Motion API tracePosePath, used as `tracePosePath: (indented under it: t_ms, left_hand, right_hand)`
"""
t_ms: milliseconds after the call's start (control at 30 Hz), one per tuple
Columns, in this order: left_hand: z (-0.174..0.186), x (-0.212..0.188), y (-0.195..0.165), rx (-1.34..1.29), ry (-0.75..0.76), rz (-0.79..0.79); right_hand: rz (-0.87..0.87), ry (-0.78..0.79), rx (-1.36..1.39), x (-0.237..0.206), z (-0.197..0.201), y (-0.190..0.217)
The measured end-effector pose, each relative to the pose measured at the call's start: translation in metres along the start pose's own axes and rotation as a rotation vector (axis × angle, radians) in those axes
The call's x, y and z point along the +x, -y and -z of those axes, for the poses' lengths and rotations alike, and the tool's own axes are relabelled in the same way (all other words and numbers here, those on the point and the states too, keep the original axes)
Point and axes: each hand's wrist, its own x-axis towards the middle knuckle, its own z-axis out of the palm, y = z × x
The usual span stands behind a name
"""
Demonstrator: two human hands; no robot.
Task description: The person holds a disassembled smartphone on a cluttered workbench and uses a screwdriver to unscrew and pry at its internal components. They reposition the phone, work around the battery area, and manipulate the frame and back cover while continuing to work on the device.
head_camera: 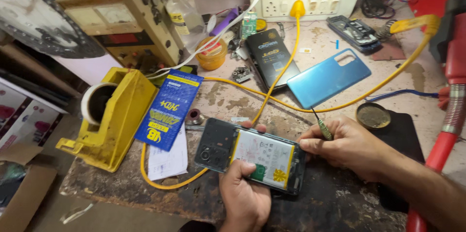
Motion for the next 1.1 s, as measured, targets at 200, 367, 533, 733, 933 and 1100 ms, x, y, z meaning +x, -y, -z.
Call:
tracePosePath:
  t_ms: [200, 367, 533, 733, 933, 1100]
  left_hand:
    - [-0.001, 0.0, 0.004, 0.004, 0.057, -0.021]
    - [-0.004, 0.001, 0.005, -0.003, 0.002, -0.008]
    - [-0.006, 0.002, 0.004, -0.004, -0.049, -0.058]
    - [-0.007, -0.002, 0.004, 0.037, 0.007, -0.083]
    - [-0.007, -0.005, 0.005, 0.062, 0.035, -0.102]
    - [-0.004, -0.003, 0.004, 0.077, 0.04, -0.087]
  right_hand:
    - [0.053, -0.066, -0.22, -0.002, -0.01, 0.006]
    - [0.145, -0.132, -0.464, -0.007, -0.01, 0.015]
    - [0.293, -0.096, -0.607, -0.015, -0.002, 0.025]
    - [0.622, -0.116, -0.758, -0.023, -0.001, 0.032]
    - [0.77, -0.229, -0.929, -0.031, -0.016, 0.036]
    - [0.73, -0.157, -1.074, -0.03, -0.022, 0.036]
